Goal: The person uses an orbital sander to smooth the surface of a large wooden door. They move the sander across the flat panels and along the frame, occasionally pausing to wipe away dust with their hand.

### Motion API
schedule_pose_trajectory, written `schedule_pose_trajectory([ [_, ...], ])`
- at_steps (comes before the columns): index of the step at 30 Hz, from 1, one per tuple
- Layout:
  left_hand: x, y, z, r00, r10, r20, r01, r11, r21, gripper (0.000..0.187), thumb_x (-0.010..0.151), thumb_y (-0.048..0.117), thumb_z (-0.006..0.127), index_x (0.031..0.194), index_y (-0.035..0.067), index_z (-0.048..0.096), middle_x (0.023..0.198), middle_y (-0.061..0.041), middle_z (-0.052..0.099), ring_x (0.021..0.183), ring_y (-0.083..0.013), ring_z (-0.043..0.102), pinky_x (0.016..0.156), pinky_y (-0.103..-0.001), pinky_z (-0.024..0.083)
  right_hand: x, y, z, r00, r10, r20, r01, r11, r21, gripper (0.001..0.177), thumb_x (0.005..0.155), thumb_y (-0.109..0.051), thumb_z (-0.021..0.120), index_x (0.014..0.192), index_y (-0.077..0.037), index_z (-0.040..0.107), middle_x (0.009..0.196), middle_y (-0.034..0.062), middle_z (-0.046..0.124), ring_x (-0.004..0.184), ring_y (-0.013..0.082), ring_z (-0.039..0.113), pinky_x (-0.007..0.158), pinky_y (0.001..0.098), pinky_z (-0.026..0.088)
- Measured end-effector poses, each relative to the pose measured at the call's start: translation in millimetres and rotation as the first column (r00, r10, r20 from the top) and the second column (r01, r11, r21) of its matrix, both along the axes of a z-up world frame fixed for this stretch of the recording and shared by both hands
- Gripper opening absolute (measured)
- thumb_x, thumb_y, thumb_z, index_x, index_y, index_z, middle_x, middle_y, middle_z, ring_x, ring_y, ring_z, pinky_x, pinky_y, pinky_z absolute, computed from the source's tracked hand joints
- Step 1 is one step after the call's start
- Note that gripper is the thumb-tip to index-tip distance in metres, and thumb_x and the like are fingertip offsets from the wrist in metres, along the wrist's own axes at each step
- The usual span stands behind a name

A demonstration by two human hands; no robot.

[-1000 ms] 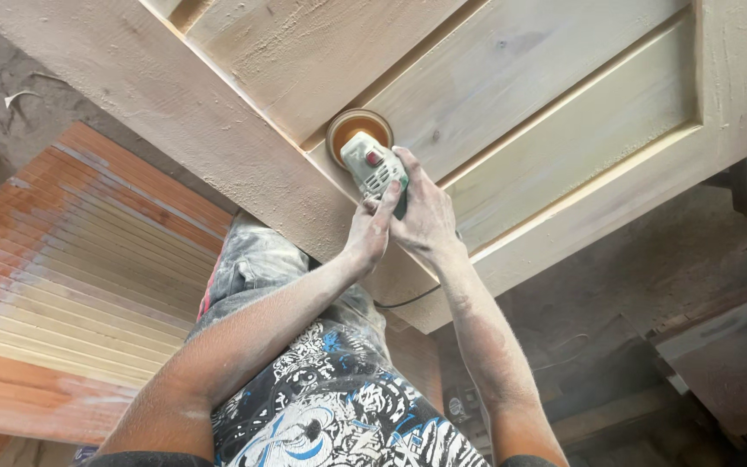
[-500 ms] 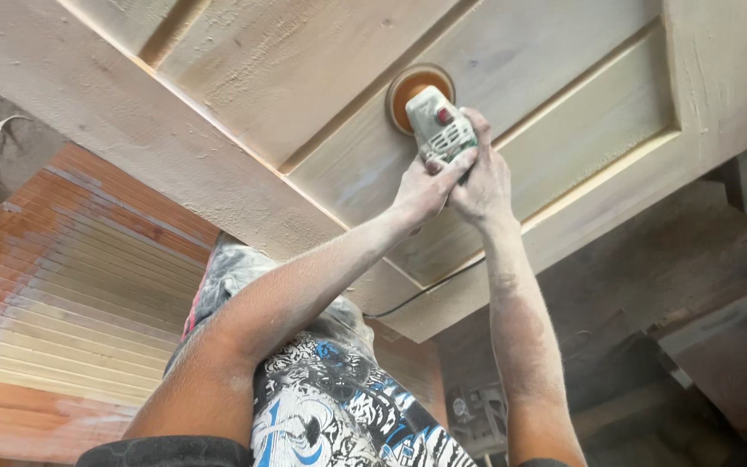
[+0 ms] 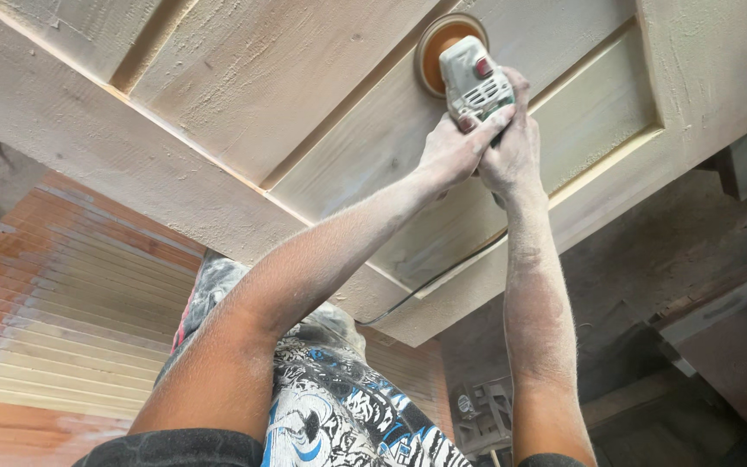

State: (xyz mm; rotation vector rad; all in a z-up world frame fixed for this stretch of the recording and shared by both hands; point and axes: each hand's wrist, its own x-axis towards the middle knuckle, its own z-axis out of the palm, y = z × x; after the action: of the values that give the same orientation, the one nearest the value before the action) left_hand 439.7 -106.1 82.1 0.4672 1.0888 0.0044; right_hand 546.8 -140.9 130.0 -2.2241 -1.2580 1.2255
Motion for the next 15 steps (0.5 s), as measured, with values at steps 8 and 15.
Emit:
schedule_pose_trajectory([
  [8, 35, 38, -9, 0.990, -0.031, 0.138, 0.039, 0.998, -0.052, 0.074, 0.077, 0.059, 0.074, 0.122, 0.000, 0.070, 0.111, -0.020, 0.078, 0.093, -0.0271, 0.083, 0.073, -0.038, 0.073, 24, 16, -12, 0.969, -0.245, 0.011, 0.245, 0.969, -0.009, 0.052, 0.106, -0.023, 0.061, 0.149, -0.026, 0.031, 0.118, 0.0193, 0.076, 0.105, 0.0319, 0.080, 0.082, 0.0459, 0.070],
  [15, -42, -10, 11, 0.996, 0.046, -0.073, -0.042, 0.998, 0.047, 0.079, 0.076, 0.059, 0.074, 0.135, 0.009, 0.062, 0.124, -0.013, 0.073, 0.113, -0.0218, 0.071, 0.096, -0.035, 0.056, -36, -16, 0, 0.998, -0.059, -0.009, 0.059, 0.998, 0.015, 0.057, 0.100, -0.023, 0.064, 0.150, -0.021, 0.037, 0.116, 0.0230, 0.073, 0.105, 0.0412, 0.075, 0.085, 0.0509, 0.061],
])
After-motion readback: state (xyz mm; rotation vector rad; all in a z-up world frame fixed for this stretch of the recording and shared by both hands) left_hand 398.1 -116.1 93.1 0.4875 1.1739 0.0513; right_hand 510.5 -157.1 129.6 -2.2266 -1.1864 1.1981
